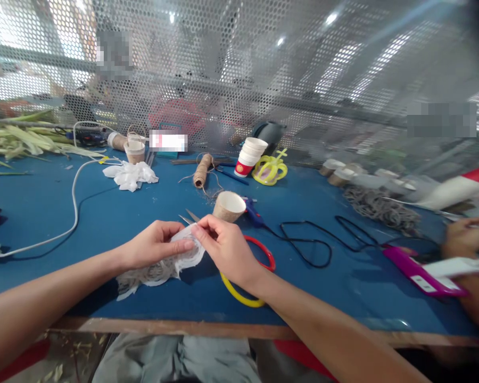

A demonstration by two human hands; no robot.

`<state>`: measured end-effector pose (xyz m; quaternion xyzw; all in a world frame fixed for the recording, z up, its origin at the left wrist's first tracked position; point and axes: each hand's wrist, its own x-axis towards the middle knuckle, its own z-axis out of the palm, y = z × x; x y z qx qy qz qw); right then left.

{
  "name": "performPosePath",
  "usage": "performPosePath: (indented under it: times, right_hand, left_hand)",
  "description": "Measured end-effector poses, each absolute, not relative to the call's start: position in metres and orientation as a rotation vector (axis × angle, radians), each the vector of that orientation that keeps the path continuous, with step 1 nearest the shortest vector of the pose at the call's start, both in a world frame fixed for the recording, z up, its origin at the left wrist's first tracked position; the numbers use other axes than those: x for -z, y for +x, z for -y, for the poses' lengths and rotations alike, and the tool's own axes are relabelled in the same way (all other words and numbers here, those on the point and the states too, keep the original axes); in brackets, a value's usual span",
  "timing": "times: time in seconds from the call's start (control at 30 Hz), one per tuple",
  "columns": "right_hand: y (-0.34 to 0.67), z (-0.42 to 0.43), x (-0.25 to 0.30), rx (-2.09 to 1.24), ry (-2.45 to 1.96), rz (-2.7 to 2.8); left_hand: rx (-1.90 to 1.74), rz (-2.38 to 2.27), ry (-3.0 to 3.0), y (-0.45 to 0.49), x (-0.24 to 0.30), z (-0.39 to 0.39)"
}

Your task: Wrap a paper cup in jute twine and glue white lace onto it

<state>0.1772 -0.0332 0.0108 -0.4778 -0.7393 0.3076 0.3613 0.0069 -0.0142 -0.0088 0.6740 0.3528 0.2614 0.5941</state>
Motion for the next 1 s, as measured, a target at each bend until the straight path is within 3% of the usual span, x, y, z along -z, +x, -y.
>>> performPosePath:
  times: [0.63,0.87,1.0]
  right_hand:
    - [0.184,0.037,-0.019,-0.891,-1.247,1.945]
    - [0.238,0.054,-0.018,-0.340,-1.699,2.286]
    - [0.249,0.062,-0.005,-0.223,-1.802,2.485]
  left_hand:
    - [-0.644,-0.807,1.486,0.009,0.007,0.016]
    - [-0.779,-0.748,1.199,0.003,0.010,0.010]
    - [-0.818,-0.740,1.112,0.004,0.015,0.007]
